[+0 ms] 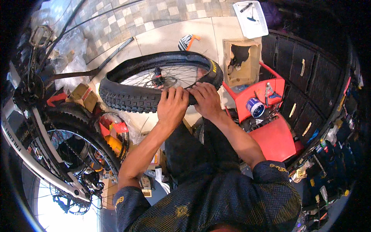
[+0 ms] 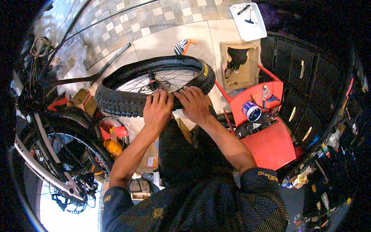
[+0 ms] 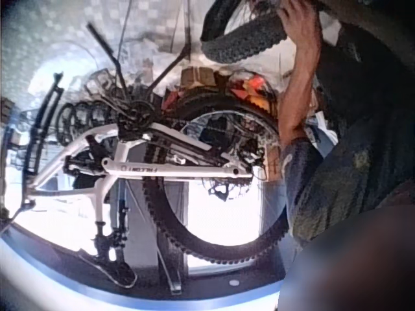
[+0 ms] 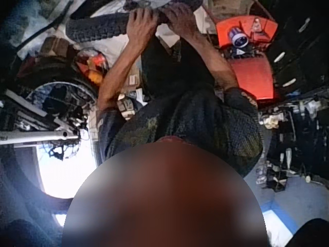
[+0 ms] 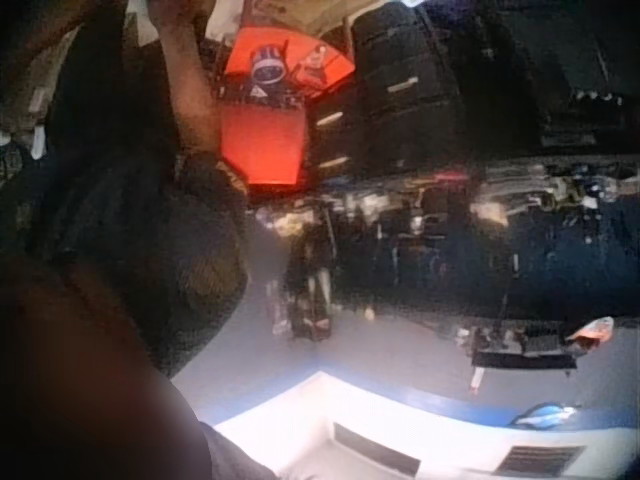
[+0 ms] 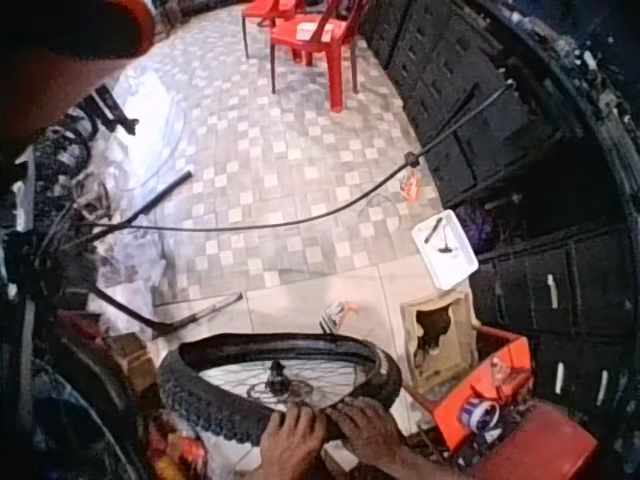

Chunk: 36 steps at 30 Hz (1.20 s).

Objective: The person removes a bicycle inner tube, inflates it with a hand pump, and inspects it for leaks. They then install the inner tube into a tire and mount the tire onto a bicycle rim, securing it by hand.

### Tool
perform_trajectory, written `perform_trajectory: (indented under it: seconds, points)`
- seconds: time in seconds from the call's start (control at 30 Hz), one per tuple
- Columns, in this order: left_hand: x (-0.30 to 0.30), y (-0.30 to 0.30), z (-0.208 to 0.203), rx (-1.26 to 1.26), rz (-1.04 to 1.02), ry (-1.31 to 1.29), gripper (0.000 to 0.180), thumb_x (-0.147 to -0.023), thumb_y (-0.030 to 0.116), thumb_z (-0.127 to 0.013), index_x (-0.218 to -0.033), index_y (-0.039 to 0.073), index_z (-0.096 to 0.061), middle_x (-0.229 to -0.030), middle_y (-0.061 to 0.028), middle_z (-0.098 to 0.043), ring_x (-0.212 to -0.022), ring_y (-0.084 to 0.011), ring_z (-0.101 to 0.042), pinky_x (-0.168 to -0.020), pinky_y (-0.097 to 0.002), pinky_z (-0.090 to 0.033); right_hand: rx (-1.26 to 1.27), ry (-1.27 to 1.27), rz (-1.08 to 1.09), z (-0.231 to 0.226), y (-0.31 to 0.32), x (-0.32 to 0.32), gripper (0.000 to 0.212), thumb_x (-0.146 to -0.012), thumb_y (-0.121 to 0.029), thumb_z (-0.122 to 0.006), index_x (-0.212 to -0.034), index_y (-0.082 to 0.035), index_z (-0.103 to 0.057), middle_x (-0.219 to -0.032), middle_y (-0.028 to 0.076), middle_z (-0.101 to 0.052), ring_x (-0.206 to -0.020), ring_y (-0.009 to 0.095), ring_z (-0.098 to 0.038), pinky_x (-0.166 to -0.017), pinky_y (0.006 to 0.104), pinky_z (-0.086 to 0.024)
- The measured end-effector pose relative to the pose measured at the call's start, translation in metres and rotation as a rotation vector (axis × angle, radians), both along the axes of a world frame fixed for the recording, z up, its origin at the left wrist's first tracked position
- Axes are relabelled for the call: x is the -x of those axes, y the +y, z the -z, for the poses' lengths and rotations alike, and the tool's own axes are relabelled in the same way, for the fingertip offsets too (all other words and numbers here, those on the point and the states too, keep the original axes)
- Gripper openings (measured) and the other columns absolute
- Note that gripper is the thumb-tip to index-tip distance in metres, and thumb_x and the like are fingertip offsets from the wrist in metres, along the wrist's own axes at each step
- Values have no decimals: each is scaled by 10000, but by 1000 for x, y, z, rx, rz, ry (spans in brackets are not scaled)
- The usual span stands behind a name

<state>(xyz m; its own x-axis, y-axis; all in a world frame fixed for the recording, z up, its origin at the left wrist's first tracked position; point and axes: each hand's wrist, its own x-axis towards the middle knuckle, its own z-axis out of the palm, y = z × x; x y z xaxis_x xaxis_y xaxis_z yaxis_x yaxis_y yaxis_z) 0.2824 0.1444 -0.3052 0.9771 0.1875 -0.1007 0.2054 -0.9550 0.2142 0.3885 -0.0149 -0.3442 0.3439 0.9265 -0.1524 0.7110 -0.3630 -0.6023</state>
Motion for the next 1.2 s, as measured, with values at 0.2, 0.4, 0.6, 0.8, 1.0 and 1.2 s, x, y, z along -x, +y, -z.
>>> perform_trajectory:
  seconds: [0.2, 0.4, 0.6, 0.8, 1.0, 1.2]
  points:
    - [-15, 10, 6, -71, -13, -80, 93, -803, 183, -643, -868, 117, -645, -856, -21, -524, -828, -188, -548, -718, -340, -422, -94, -127, 69, 10, 15, -13, 596, -651, -85, -777, -1237, -127, -677, -1153, 61, -658, -1175, 277, -591, -1062, 462, -428]
    - [-27, 30, 10, -72, -30, -85, 133, -802, 198, -658, -908, 120, -668, -862, -14, -559, -801, -192, -564, -688, -328, -438, -207, -151, 211, 17, 42, -15, 489, -643, -130, -798, -1122, -154, -703, -973, 31, -630, -1001, 266, -609, -927, 443, -446]
    - [-30, 33, 16, -30, -93, 12, 155, -757, 186, -691, -886, 115, -643, -858, -48, -563, -802, -245, -613, -654, -382, -502, -173, -97, 210, 19, 50, -22, 512, -561, -70, -785, -1063, -151, -724, -972, 43, -636, -976, 265, -629, -853, 424, -464]
    - [-33, 31, -12, 19, -8, 125, 234, -819, 183, -675, -1041, 107, -675, -958, -72, -594, -926, -255, -610, -762, -375, -500, -146, -23, 114, 19, 21, -36, 489, -563, -61, -783, -1040, -157, -737, -965, 42, -648, -982, 278, -634, -888, 422, -476]
    - [-26, 106, -11, 287, 38, 170, 612, -694, 107, -791, -1283, 79, -629, -1160, -133, -636, -1110, -352, -599, -953, -462, -484, -141, -68, 205, 37, -9, -67, 417, -571, -44, -786, -976, -140, -753, -921, 58, -671, -942, 297, -645, -864, 419, -498]
    - [-53, 110, -2, 190, -8, 88, 410, -665, 81, -769, -1056, 75, -645, -961, -95, -655, -957, -307, -622, -816, -427, -490, -196, -42, 291, 45, 11, -96, 500, -565, 6, -685, -1055, -78, -741, -980, 97, -684, -1000, 317, -643, -887, 421, -478]
